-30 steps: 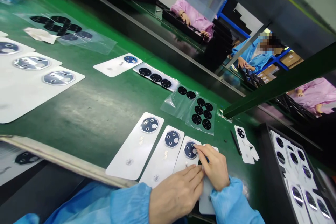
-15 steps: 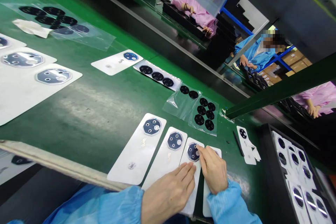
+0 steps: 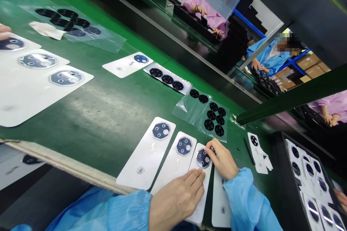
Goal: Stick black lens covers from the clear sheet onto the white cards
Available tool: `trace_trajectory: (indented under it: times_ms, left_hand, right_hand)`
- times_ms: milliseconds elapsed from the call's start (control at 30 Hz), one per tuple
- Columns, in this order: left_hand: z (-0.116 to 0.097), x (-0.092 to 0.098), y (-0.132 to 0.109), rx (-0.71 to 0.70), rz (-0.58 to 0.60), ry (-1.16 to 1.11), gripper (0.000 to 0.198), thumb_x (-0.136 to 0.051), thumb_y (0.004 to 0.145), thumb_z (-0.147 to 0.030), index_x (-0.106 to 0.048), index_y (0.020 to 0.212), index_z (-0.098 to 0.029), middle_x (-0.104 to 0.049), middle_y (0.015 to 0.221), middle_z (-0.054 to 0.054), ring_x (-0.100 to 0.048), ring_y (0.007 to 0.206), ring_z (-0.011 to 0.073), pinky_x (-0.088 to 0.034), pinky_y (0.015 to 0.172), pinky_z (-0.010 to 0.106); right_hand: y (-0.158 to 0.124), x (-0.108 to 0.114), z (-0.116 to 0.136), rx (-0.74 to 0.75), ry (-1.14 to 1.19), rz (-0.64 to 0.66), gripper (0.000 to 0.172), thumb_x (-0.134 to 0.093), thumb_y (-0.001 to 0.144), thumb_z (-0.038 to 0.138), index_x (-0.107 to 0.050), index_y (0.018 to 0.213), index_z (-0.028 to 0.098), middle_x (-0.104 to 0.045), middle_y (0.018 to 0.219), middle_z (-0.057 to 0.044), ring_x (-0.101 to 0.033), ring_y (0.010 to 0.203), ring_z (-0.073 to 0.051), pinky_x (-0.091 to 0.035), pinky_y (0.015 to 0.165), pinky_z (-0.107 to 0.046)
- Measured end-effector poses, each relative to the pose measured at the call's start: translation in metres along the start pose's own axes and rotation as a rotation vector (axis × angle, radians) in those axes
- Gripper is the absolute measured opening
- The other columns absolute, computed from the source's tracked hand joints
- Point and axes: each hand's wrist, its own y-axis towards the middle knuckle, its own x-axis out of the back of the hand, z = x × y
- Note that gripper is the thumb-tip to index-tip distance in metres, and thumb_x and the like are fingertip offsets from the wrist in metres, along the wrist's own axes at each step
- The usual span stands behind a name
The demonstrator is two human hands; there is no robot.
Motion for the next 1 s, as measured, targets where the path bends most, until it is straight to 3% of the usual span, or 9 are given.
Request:
trace_trajectory:
  times_ms: [167,367,633,733,867,1000]
  left_hand:
    - [0.0,-0.002,0.0,0.003,-0.029,-0.005,0.018,-0.047,0.087,-0.012,-0.061,0.097,-0.007,-0.065,0.113,0.011,-0.06,0.105,0.0203,-0.041,0.096,0.029]
    - [0.001,-0.004,-0.002,0.018,-0.037,-0.026,0.018,-0.047,0.088,-0.015,-0.062,0.096,-0.009,-0.065,0.113,0.009,-0.06,0.103,0.0188,-0.042,0.095,0.028]
    - [0.001,-0.002,-0.002,0.018,-0.001,-0.023,0.02,-0.049,0.088,-0.017,-0.061,0.101,-0.008,-0.066,0.111,0.009,-0.059,0.106,0.0192,-0.041,0.097,0.028]
    - [0.0,-0.002,-0.001,0.016,-0.009,-0.021,0.018,-0.047,0.088,-0.014,-0.061,0.099,-0.008,-0.064,0.114,0.01,-0.058,0.107,0.0195,-0.042,0.096,0.028]
    - [-0.001,-0.002,-0.001,0.01,-0.01,-0.017,0.018,-0.047,0.087,-0.012,-0.06,0.098,-0.007,-0.063,0.115,0.013,-0.058,0.107,0.0203,-0.041,0.096,0.03]
    - [-0.001,-0.004,-0.002,0.009,-0.021,-0.026,0.017,-0.05,0.086,-0.013,-0.06,0.097,-0.006,-0.064,0.114,0.013,-0.058,0.107,0.0208,-0.04,0.097,0.03]
  right_hand:
    - [0.002,0.0,0.0,0.051,-0.083,0.083,0.014,-0.034,0.091,0.021,-0.043,0.08,0.021,-0.05,0.074,0.001,-0.055,0.06,-0.014,-0.04,0.057,-0.026]
    - [-0.005,-0.004,0.005,0.108,-0.168,0.086,0.015,-0.03,0.091,0.02,-0.039,0.08,0.021,-0.048,0.076,-0.002,-0.054,0.06,-0.016,-0.036,0.052,-0.027]
    - [-0.048,-0.003,0.019,0.175,-0.051,0.045,0.012,-0.03,0.091,0.017,-0.036,0.083,0.023,-0.049,0.077,0.0,-0.052,0.058,-0.014,-0.038,0.053,-0.026]
    - [-0.06,0.006,0.027,0.099,0.2,-0.065,0.012,-0.03,0.091,0.016,-0.034,0.082,0.024,-0.048,0.083,-0.001,-0.053,0.069,-0.014,-0.041,0.061,-0.026]
    - [-0.052,0.017,0.033,-0.072,0.461,-0.215,0.013,-0.032,0.094,0.023,-0.035,0.081,0.023,-0.052,0.088,-0.003,-0.053,0.077,-0.014,-0.041,0.065,-0.026]
    - [-0.032,0.011,0.02,-0.257,0.401,-0.141,0.013,-0.04,0.091,0.033,-0.045,0.095,0.021,-0.05,0.072,0.002,-0.05,0.064,-0.013,-0.04,0.062,-0.025]
